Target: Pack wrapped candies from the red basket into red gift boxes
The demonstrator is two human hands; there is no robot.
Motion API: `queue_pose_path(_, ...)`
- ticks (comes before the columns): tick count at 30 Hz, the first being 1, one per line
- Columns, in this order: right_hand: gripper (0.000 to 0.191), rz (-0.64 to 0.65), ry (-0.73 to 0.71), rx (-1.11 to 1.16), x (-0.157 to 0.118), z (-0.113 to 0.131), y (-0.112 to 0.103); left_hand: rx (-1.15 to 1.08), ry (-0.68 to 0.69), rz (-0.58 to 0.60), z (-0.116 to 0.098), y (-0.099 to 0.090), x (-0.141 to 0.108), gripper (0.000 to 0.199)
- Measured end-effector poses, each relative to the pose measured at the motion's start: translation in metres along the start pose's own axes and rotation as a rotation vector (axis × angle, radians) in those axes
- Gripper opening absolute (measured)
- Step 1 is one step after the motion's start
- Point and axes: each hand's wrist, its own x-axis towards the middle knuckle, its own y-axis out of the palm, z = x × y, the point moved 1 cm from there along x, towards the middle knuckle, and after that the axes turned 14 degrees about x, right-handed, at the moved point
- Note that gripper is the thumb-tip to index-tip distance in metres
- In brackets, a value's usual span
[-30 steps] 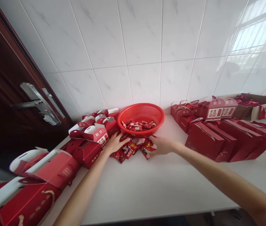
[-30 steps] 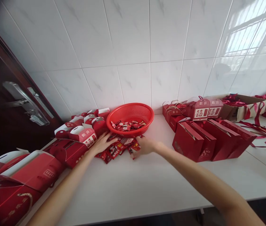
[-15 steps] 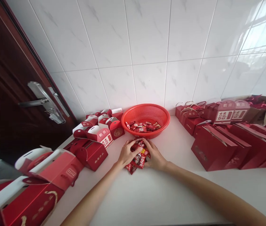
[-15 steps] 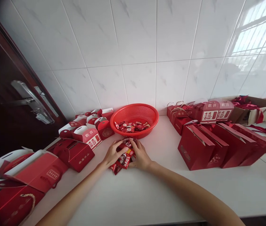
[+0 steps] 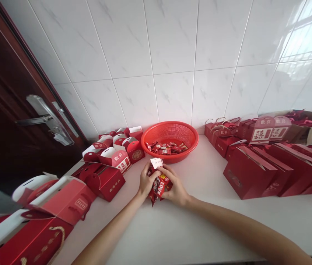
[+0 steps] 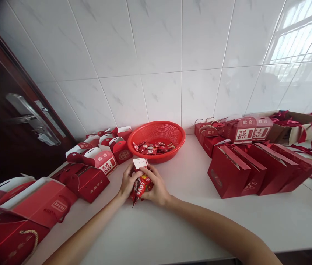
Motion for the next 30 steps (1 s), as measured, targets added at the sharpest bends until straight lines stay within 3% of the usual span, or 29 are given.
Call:
queue_pose_path(10,0.089,-0.014,-0.060,0.050,-0.010,0.025,0.007,0.047,-0.047,-0.078,-0.027,-0.003,-0.025,0.031)
queue_pose_path(14,0.087,0.009,-0.136,0.073,-0.001,0.047,0.004,0.028,0.014,-0.143,-0.046,-0.012,-0.023,0.037)
queue_pose_path(17,0.082,-0.001,-0.215,0.021,0.030,0.069,-0.008,0.012,0.137,-0.197,-0.070,-0.015,0.005,0.038)
queue_pose_path(21,0.079,-0.061,-0.312,-0.080,0.091,0.084,-0.038,0.011,0.320,-0.237,-0.097,-0.004,0.076,0.030)
queue_pose_path(23,0.076,-0.065,-0.309,-0.104,0.119,0.080,-0.055,-0.012,0.325,-0.220,-0.100,0.007,0.109,0.028)
queue_pose_path(26,0.083,-0.044,-0.107,-0.187,0.146,0.069,-0.078,0.041,0.144,-0.076,-0.091,0.022,0.141,0.028)
queue_pose_path(30,0.093,0.033,0.160,-0.319,0.151,0.061,-0.098,0.125,0.028,-0.039,-0.069,0.023,0.146,0.024)
